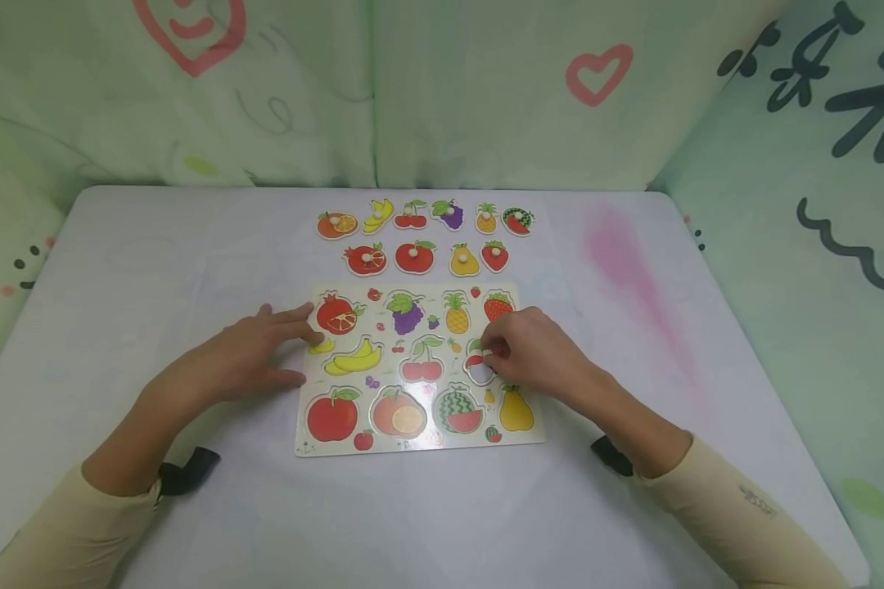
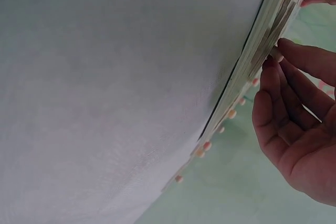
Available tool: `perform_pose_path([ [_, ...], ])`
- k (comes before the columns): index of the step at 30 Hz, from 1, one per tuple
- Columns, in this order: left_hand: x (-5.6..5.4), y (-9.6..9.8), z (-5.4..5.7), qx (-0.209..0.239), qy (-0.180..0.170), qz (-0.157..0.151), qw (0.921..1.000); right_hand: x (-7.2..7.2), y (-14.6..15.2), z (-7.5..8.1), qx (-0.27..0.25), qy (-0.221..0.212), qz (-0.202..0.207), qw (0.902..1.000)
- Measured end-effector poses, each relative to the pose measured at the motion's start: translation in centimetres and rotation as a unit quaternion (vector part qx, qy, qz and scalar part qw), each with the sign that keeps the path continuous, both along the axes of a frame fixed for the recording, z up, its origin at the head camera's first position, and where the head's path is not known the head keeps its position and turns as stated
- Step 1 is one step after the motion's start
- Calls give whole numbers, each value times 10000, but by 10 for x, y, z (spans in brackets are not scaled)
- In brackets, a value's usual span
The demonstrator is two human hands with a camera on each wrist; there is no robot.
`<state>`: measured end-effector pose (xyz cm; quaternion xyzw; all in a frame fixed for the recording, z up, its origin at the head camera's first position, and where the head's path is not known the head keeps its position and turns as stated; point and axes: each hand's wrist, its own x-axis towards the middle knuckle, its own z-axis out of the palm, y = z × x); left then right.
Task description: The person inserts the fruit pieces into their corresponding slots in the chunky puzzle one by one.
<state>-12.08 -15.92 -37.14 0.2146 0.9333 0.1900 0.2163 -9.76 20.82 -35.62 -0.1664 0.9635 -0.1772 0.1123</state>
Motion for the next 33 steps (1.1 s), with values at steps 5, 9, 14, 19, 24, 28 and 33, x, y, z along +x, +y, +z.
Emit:
perform_pose_path([
  [5, 0, -1, 0, -11, 30, -19, 10000, 0, -1, 0, -19, 26, 21, 10000],
  [9, 0, -1, 0, -10, 31, -5, 10000, 0, -2, -1, 15, 67, 61, 10000],
  [14, 0, -1, 0, -23, 51, -12, 10000, 0, -3, 0, 44, 53, 74, 9999],
  [19, 0, -1, 0, -44, 59, -7, 10000, 0, -3, 1, 68, -4, 54, 10000],
  [24, 0, 0, 1, -54, 36, 1, 10000, 0, -3, 1, 89, -45, 45, 9999],
  [28, 0, 0, 0, -52, 4, 15, 10000, -1, -3, 0, 88, -100, 33, 9999],
  [33, 0, 0, 0, -42, -1, 5, 10000, -2, -3, 0, 86, -230, -50, 9997],
])
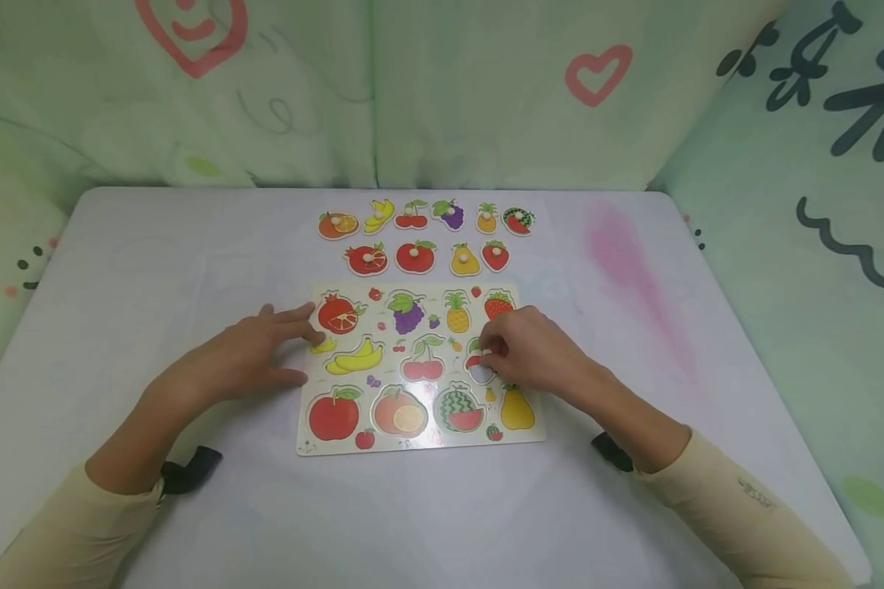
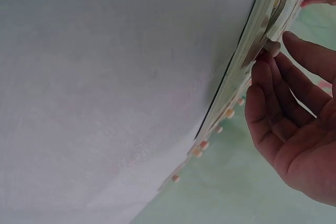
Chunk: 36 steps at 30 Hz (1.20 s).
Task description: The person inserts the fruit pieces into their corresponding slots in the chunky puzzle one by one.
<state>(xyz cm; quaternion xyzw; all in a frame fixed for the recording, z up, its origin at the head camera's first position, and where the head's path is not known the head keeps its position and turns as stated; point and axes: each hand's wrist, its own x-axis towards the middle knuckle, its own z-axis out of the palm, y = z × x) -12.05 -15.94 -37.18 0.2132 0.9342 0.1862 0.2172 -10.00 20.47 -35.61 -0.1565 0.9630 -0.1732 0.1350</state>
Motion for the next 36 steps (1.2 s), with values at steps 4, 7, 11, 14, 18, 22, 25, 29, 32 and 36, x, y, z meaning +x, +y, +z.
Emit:
perform_pose_path([
  [4, 0, 0, 0, 31, -9, 9, 10000, -1, -1, 0, 10, -58, -18, 10000],
  [7, 0, 0, 0, 26, -4, 15, 10000, -2, -1, 1, 22, -43, -3, 10000],
  [11, -1, 0, 0, 7, 12, 17, 10000, -6, 0, 2, 59, 0, -7, 10000],
  [14, -1, -1, 0, 23, 25, -2, 10000, -12, 3, 4, 64, 71, -35, 9999],
  [18, 0, -1, 0, 51, 19, -12, 10000, -25, 10, 5, -26, 163, -95, 9998],
  [22, 0, -1, 0, 65, 17, -5, 10000, -40, 16, 6, -152, 117, -250, 9995],
  [25, 0, -1, 0, 75, 48, -7, 10000, -51, 18, 8, -147, 119, -383, 9991],
  [29, 1, -1, 0, 64, 48, 22, 10000, -65, 21, 8, -64, 202, -490, 9986],
  [32, 1, -1, 0, 44, 6, 52, 10000, -72, 22, 6, -33, 201, -552, 9983],
  [36, 0, 0, -1, 38, -39, 83, 10000, -81, 23, 5, 22, 232, -605, 9979],
])
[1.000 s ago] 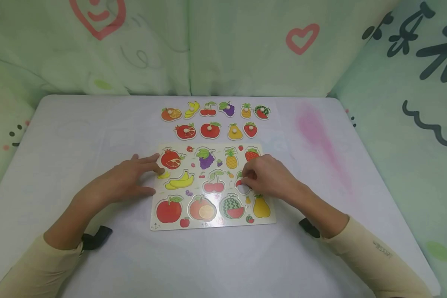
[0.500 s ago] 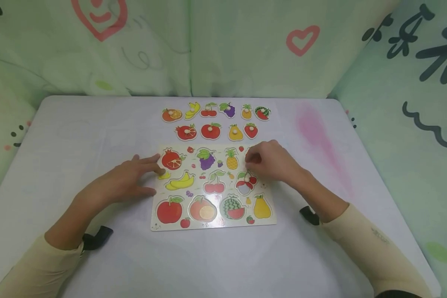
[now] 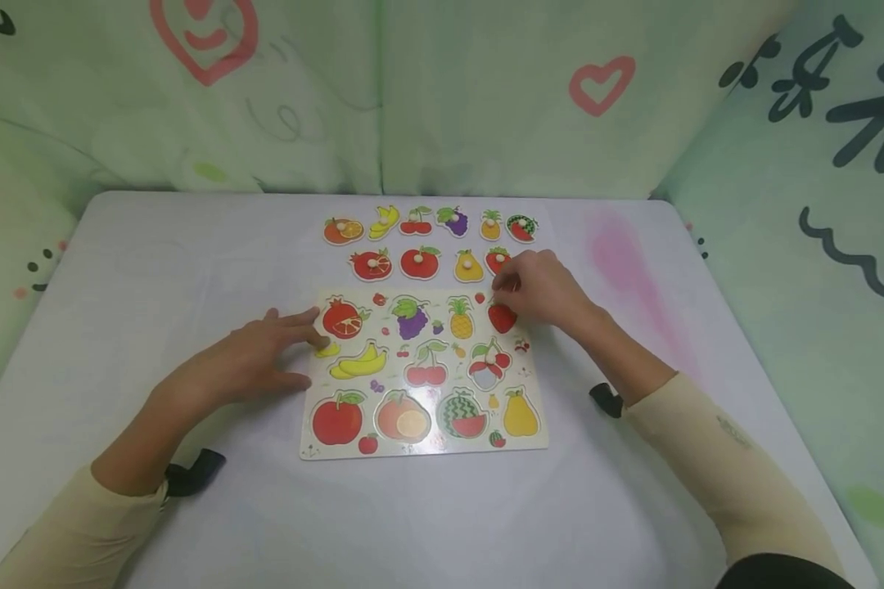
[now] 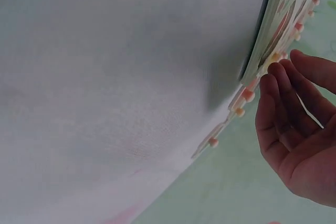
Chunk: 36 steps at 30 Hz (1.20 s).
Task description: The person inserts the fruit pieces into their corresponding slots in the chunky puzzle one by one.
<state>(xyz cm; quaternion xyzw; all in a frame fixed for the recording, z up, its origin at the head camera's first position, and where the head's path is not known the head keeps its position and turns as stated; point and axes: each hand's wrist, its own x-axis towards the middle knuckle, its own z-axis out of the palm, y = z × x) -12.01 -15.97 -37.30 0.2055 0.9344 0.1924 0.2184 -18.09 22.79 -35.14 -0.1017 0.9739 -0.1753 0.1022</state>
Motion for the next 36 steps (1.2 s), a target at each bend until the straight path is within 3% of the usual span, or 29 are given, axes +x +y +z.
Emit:
perform_pose_path([
  [15, 3, 0, 0, 47, -11, 60, 10000, -27, 4, -6, 37, 433, -328, 9985],
  [23, 4, 0, -2, 22, -32, 88, 10000, -35, 1, -11, 164, 275, -724, 9969],
  [36, 2, -1, -4, 25, 85, 116, 9999, -46, -1, -15, 258, 232, -646, 9973],
])
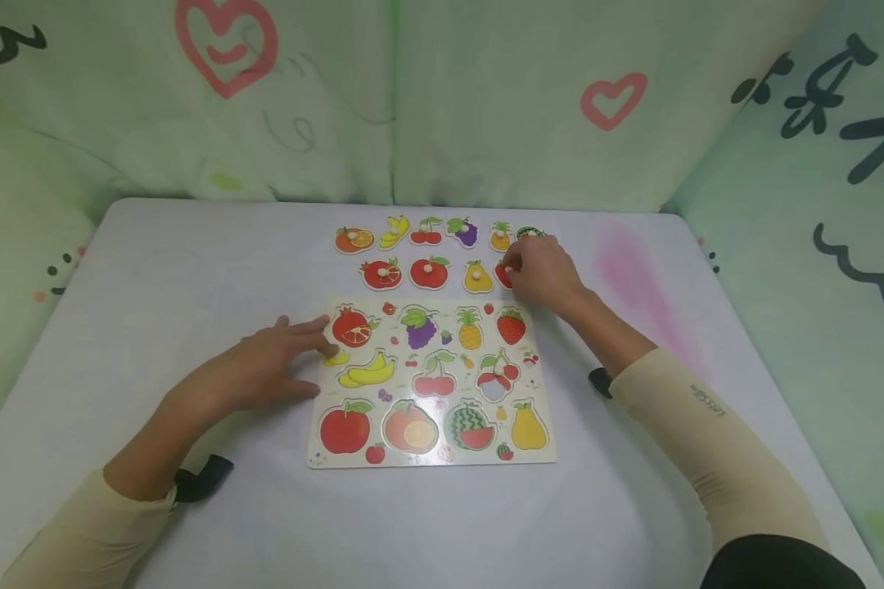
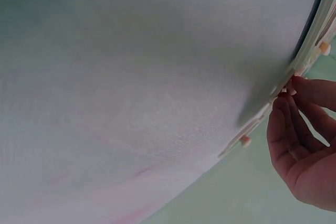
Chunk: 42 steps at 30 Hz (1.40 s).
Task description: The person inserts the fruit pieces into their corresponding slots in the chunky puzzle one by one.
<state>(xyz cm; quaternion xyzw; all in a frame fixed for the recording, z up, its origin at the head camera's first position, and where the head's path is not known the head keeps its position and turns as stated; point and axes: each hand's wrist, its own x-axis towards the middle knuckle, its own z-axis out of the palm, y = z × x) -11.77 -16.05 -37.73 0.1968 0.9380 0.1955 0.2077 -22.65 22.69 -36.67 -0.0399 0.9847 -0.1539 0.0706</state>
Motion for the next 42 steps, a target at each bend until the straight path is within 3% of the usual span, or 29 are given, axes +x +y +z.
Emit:
perform_pose_path([
  [14, 0, 0, 1, 18, 20, -32, 10000, 10, 3, 4, -2, -63, -14, 10000],
  [32, -1, 0, 3, 47, 39, -94, 9999, 26, 12, 10, -25, 187, -82, 9998],
  [42, 0, 2, 2, 22, 19, -62, 10000, 44, 8, 16, -112, 98, 245, 9996],
])
